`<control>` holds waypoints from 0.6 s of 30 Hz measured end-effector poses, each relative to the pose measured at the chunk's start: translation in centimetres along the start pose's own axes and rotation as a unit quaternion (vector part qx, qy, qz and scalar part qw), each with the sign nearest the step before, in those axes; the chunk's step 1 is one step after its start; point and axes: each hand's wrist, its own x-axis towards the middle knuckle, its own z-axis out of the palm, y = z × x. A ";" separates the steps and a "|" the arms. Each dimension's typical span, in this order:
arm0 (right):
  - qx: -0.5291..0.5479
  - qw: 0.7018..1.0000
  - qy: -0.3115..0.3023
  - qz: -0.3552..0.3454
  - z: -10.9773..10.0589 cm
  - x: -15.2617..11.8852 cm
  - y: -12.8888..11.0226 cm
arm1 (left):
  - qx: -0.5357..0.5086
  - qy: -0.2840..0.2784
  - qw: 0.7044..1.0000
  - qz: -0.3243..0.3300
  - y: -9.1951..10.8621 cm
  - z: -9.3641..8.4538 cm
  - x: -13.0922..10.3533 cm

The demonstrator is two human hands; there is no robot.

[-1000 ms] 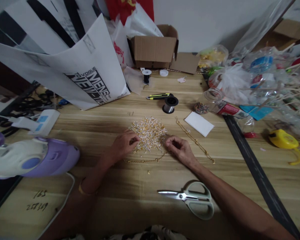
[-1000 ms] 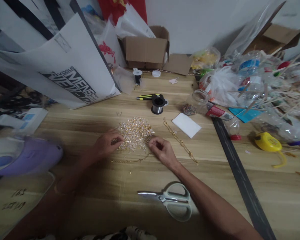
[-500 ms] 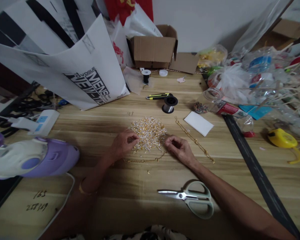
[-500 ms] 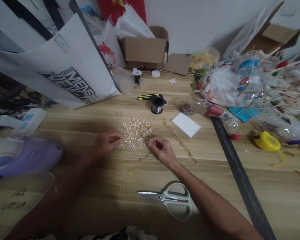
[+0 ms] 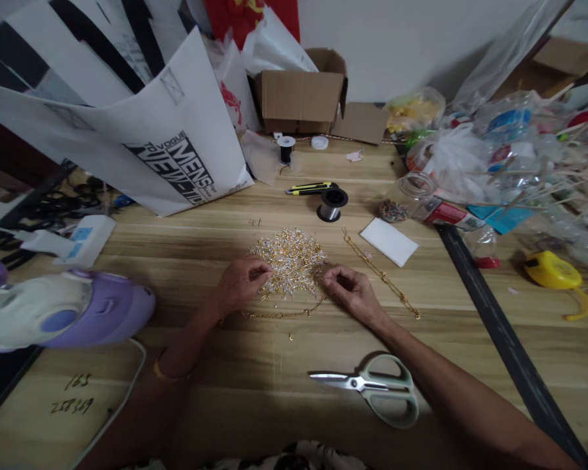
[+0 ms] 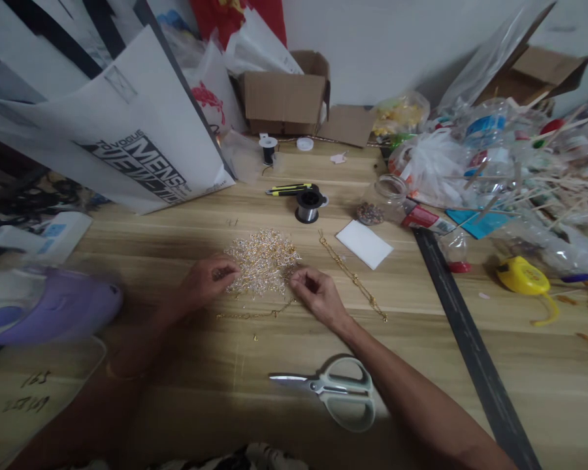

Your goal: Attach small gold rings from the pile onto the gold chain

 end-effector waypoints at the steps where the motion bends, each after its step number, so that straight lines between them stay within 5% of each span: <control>1: 0.000 1.000 0.000 0.001 0.0 0.0 0.0 | 0.000 0.000 1.000 0.001 0.0 0.0 0.0; 18: 0.011 1.000 -0.001 0.001 0.0 0.0 0.2 | 0.023 0.002 0.999 0.030 -0.6 0.1 -0.1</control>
